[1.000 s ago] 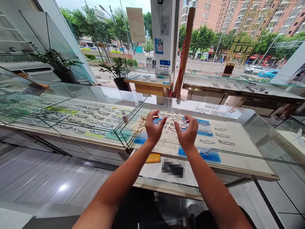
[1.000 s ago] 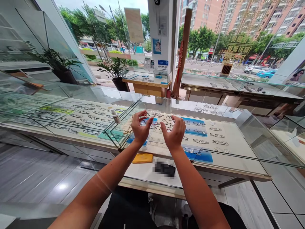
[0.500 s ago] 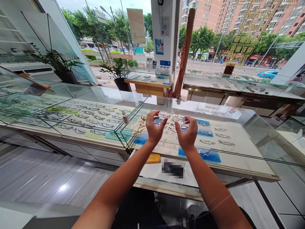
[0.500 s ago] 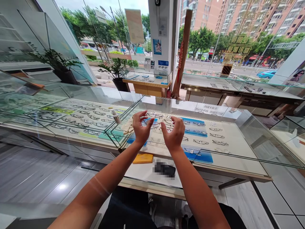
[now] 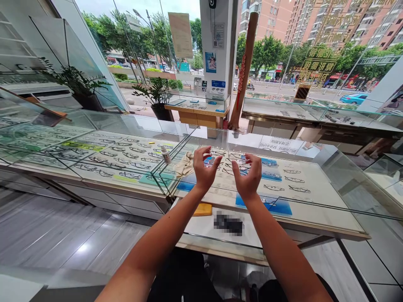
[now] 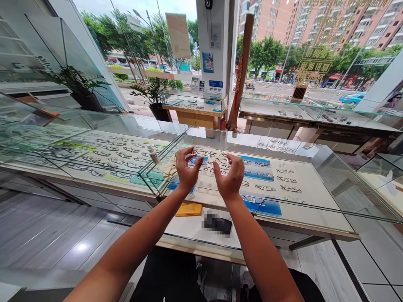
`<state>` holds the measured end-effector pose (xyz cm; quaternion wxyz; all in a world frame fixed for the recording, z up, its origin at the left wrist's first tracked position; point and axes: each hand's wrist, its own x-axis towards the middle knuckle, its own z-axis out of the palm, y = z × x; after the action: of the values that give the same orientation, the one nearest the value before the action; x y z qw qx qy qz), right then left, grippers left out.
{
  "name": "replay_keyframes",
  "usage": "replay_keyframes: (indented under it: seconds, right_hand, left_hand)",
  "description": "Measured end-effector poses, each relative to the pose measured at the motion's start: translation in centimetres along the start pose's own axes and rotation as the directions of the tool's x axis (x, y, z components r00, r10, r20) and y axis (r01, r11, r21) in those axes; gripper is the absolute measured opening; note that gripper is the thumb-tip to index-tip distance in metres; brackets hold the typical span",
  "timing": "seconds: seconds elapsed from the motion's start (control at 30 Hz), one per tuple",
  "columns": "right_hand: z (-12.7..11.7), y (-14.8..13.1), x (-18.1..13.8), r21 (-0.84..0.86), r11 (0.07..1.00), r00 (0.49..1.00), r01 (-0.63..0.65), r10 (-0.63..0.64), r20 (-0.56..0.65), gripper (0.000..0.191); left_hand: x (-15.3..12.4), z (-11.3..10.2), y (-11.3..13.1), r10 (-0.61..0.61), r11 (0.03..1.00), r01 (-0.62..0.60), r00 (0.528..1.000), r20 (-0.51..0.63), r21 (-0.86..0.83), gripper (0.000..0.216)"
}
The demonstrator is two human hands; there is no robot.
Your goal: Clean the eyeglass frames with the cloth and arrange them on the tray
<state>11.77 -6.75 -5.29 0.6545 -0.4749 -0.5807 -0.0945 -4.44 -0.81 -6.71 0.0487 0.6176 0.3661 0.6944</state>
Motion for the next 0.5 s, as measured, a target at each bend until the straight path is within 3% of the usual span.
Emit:
replay_keyframes:
  seconds: [0.3,0.5]
  right_hand:
    - [-0.3,-0.3,0.5,0.097,0.992,0.995,-0.080,0.085,-0.051,0.035]
    - [-2.0,-2.4,5.0,0.113,0.993,0.978,0.018,0.006,-0.209,0.035]
  left_hand:
    - [0.6,0.2,2.5,0.064,0.997,-0.060,0.994,-0.085,0.045,0.049]
    - [5.0,1.2,7.0,0.202,0.979,-0.200,0.973,-0.114,0.035,0.051]
